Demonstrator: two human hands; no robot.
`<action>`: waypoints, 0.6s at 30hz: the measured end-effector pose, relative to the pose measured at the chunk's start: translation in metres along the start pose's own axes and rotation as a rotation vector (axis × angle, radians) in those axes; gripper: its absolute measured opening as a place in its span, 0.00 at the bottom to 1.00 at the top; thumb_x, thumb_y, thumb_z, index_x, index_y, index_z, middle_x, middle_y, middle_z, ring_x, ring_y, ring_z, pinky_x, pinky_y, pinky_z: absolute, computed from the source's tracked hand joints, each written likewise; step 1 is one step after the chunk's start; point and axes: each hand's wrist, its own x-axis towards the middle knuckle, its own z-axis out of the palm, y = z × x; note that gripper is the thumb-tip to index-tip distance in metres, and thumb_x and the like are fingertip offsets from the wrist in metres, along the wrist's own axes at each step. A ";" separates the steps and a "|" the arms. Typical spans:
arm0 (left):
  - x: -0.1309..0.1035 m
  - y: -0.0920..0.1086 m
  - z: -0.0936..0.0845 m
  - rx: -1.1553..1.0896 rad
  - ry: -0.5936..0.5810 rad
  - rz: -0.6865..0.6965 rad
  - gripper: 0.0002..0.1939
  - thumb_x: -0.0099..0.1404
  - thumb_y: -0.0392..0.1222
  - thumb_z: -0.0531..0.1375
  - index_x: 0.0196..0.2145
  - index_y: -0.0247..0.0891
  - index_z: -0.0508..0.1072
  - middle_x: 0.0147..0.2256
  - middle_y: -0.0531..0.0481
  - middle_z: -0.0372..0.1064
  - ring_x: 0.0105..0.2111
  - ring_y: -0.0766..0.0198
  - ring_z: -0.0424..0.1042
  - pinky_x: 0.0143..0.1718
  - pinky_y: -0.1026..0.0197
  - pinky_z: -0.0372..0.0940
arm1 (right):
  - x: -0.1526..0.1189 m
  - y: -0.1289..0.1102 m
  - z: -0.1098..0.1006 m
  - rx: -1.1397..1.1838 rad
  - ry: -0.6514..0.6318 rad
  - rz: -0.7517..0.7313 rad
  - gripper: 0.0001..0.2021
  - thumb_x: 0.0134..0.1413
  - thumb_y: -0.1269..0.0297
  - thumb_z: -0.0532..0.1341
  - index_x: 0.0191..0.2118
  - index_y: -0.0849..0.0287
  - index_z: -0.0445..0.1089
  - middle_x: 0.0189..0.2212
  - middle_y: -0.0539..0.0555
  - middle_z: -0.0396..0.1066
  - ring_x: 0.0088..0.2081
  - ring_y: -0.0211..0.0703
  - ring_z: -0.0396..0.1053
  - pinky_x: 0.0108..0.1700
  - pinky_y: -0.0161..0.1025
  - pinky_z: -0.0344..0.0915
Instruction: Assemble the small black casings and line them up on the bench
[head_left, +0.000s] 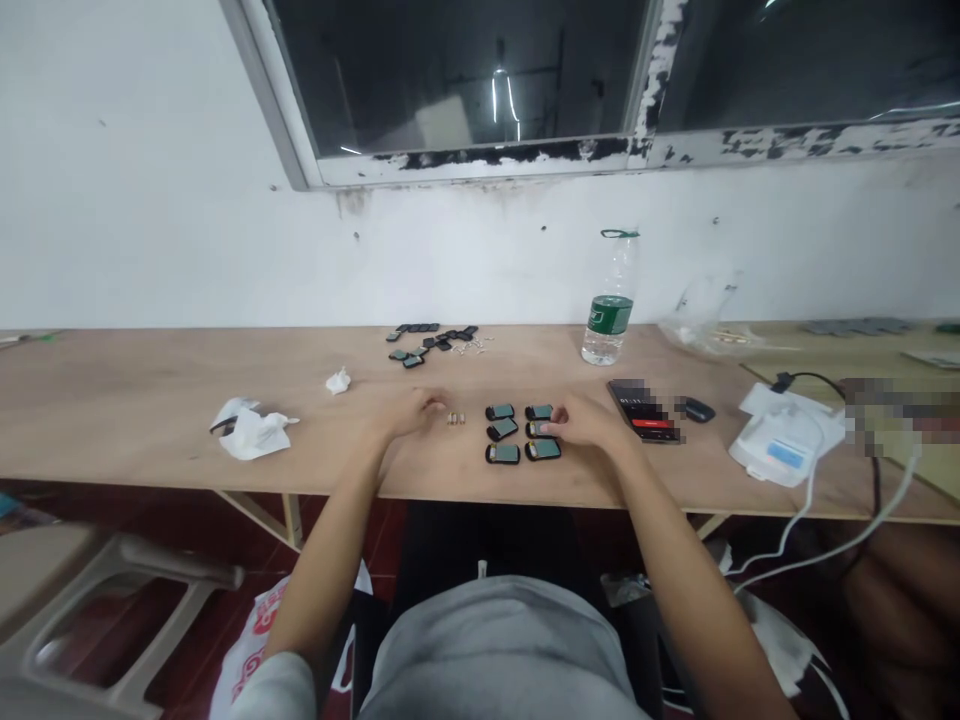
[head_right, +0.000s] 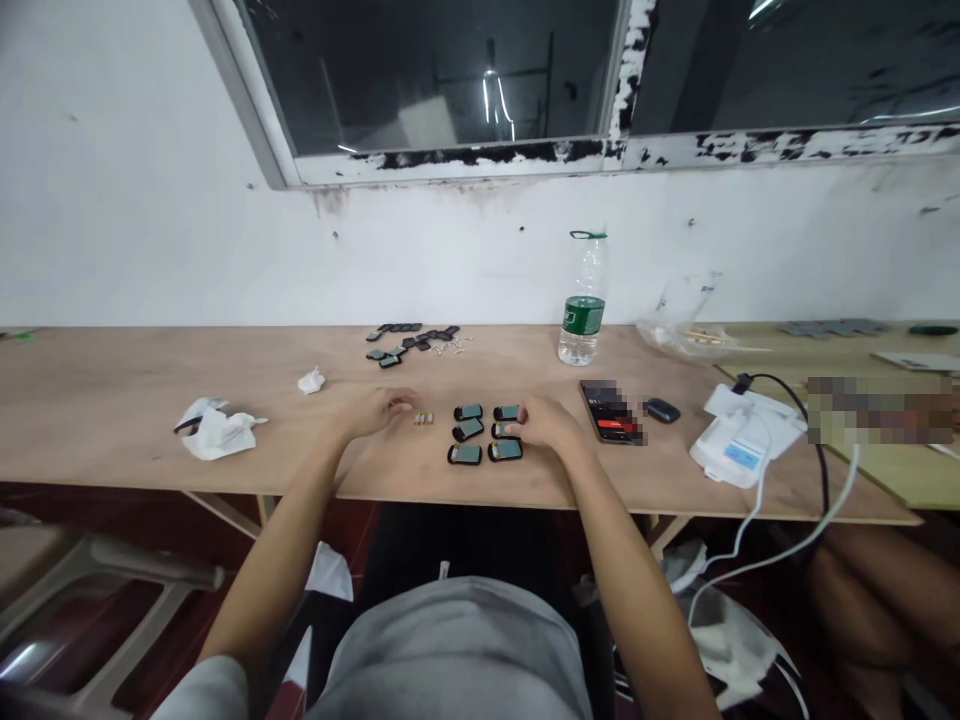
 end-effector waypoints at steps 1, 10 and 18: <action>0.000 0.000 0.000 0.008 -0.010 0.002 0.14 0.69 0.43 0.53 0.45 0.37 0.77 0.48 0.46 0.77 0.47 0.53 0.75 0.50 0.56 0.68 | 0.001 0.001 0.000 -0.001 -0.013 0.007 0.12 0.50 0.55 0.68 0.25 0.58 0.74 0.25 0.54 0.76 0.27 0.44 0.70 0.29 0.37 0.58; 0.001 0.018 -0.003 0.001 -0.034 0.075 0.12 0.70 0.42 0.55 0.40 0.37 0.77 0.43 0.46 0.78 0.42 0.57 0.76 0.45 0.59 0.70 | -0.001 -0.005 -0.009 0.171 -0.039 -0.039 0.09 0.48 0.62 0.68 0.27 0.58 0.69 0.24 0.49 0.73 0.28 0.41 0.69 0.29 0.34 0.59; 0.003 0.079 0.016 0.068 0.188 0.350 0.13 0.74 0.42 0.52 0.44 0.37 0.76 0.42 0.44 0.75 0.41 0.58 0.76 0.44 0.56 0.71 | -0.009 -0.028 -0.018 0.508 0.043 -0.162 0.10 0.53 0.61 0.65 0.40 0.59 0.74 0.34 0.54 0.78 0.33 0.43 0.75 0.35 0.35 0.69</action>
